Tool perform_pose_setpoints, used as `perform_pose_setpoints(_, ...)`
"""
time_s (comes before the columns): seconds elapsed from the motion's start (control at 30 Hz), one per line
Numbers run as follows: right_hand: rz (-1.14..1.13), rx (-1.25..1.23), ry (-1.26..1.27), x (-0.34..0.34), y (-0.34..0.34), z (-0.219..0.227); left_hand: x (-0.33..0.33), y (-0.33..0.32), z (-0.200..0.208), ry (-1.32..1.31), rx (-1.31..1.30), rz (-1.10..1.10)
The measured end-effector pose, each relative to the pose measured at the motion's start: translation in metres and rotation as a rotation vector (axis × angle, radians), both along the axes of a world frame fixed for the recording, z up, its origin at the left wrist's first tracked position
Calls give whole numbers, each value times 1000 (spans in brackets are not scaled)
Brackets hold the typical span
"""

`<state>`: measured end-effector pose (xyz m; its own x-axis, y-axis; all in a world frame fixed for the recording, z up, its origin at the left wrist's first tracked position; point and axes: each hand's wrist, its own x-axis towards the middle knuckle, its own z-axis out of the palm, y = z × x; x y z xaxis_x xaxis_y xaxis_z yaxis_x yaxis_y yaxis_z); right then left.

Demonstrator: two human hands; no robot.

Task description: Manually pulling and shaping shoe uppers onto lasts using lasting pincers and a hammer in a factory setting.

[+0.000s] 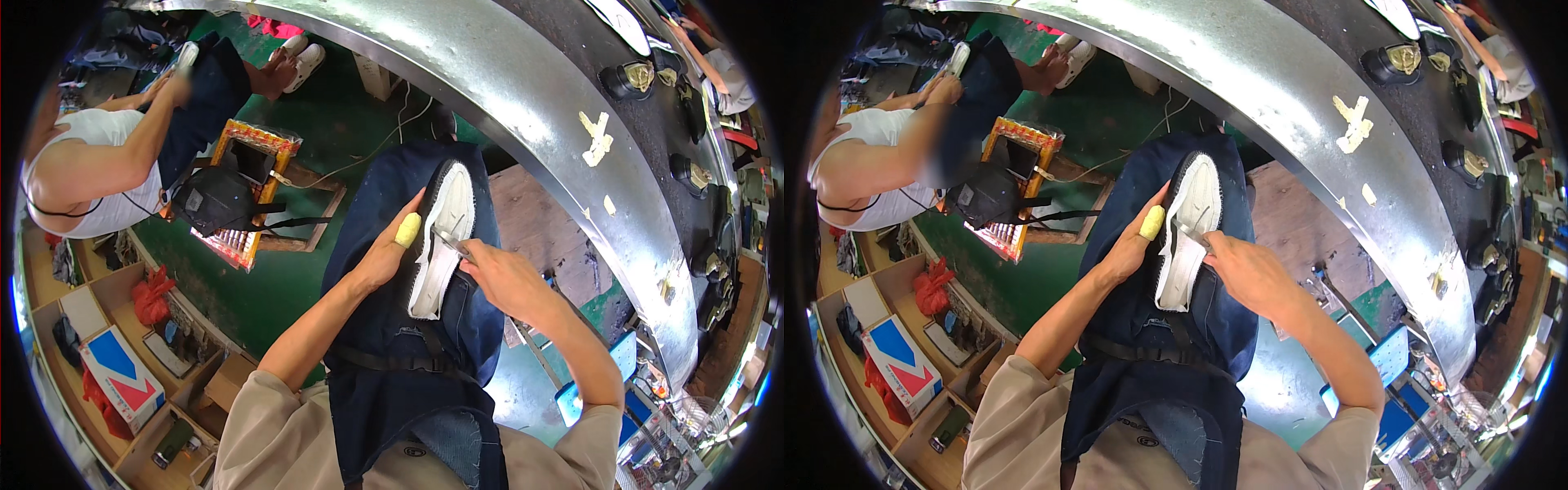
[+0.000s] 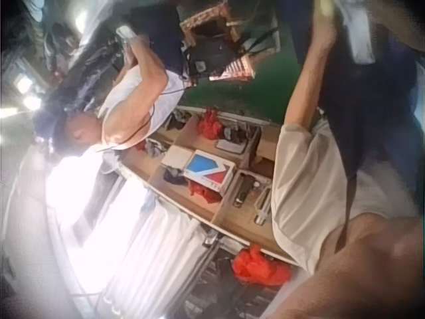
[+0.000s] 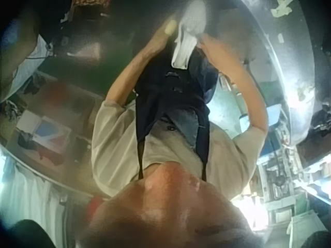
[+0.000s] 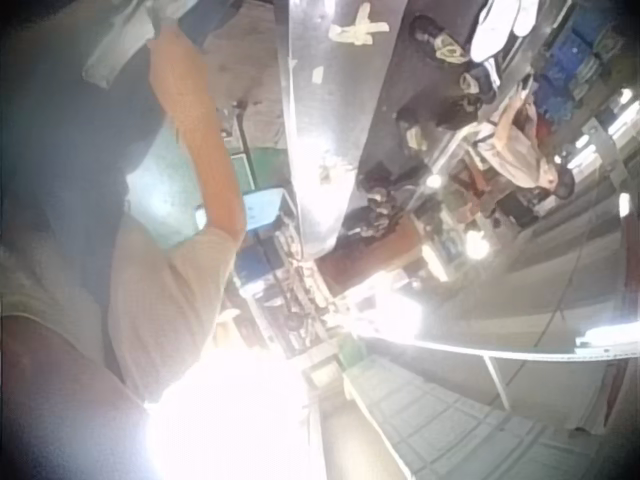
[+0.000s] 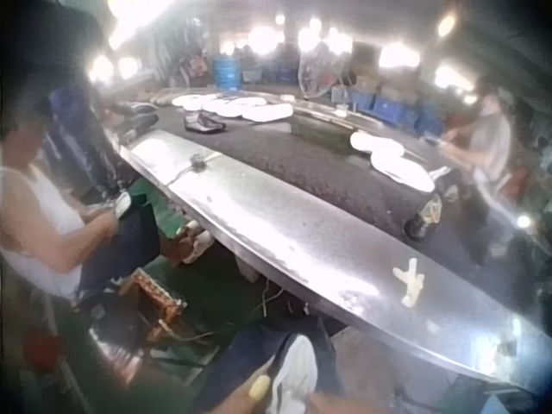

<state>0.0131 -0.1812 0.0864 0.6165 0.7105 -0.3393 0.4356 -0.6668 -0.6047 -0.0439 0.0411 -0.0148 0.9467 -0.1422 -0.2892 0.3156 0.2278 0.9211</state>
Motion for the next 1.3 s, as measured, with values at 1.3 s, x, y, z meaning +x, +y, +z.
perform_pose_setpoints(1.3, -425, 30, 748, -4, 19, 15, 12, 31, 27, 22, 473, -222)
